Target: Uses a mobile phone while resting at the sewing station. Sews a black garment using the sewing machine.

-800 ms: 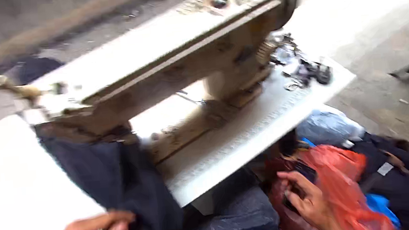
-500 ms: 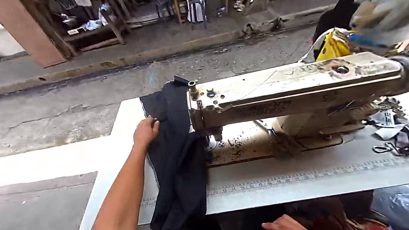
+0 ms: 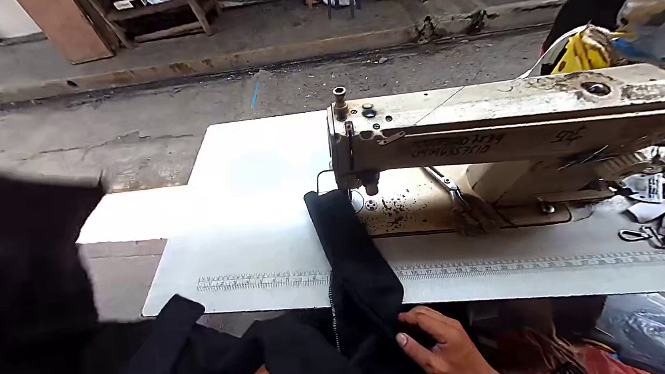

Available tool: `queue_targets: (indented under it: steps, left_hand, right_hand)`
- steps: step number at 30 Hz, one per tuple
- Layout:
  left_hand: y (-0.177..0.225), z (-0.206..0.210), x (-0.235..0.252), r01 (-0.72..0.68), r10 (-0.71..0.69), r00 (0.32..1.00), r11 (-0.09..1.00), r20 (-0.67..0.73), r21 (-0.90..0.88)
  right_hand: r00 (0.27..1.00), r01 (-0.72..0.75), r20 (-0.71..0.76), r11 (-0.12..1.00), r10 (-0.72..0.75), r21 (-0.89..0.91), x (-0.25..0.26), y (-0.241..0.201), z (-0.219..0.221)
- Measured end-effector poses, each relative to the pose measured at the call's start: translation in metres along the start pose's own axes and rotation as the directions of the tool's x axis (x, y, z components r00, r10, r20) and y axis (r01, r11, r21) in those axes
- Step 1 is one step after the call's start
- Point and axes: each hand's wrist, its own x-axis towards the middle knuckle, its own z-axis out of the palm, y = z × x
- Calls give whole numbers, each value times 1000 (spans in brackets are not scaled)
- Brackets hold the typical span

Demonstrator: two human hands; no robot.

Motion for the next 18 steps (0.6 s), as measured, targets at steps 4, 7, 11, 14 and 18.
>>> queue_targets:
  steps: [4,7,11,14,18]
  left_hand:
    - [79,68,75,-64,140,966,943,216,-325]
    - [140,92,98,-390,539,823,765,177,-513]
    - [110,93,93,-325,576,797,663,182,-675]
    - [45,73,77,-421,458,868,884,192,-204]
    - [-15,16,43,-276,278,944,960,-177,34]
  right_hand:
    - [975,-55,220,981,13,186,80,-41,-23]
    - [885,-112,466,976,13,184,124,-64,-51]
    - [927,-203,339,974,159,100,136,-55,-60]
    - [997,-78,-45,889,64,-452,122,-11,-37]
    - [978,-190,-17,863,206,-468,102,-9,13]
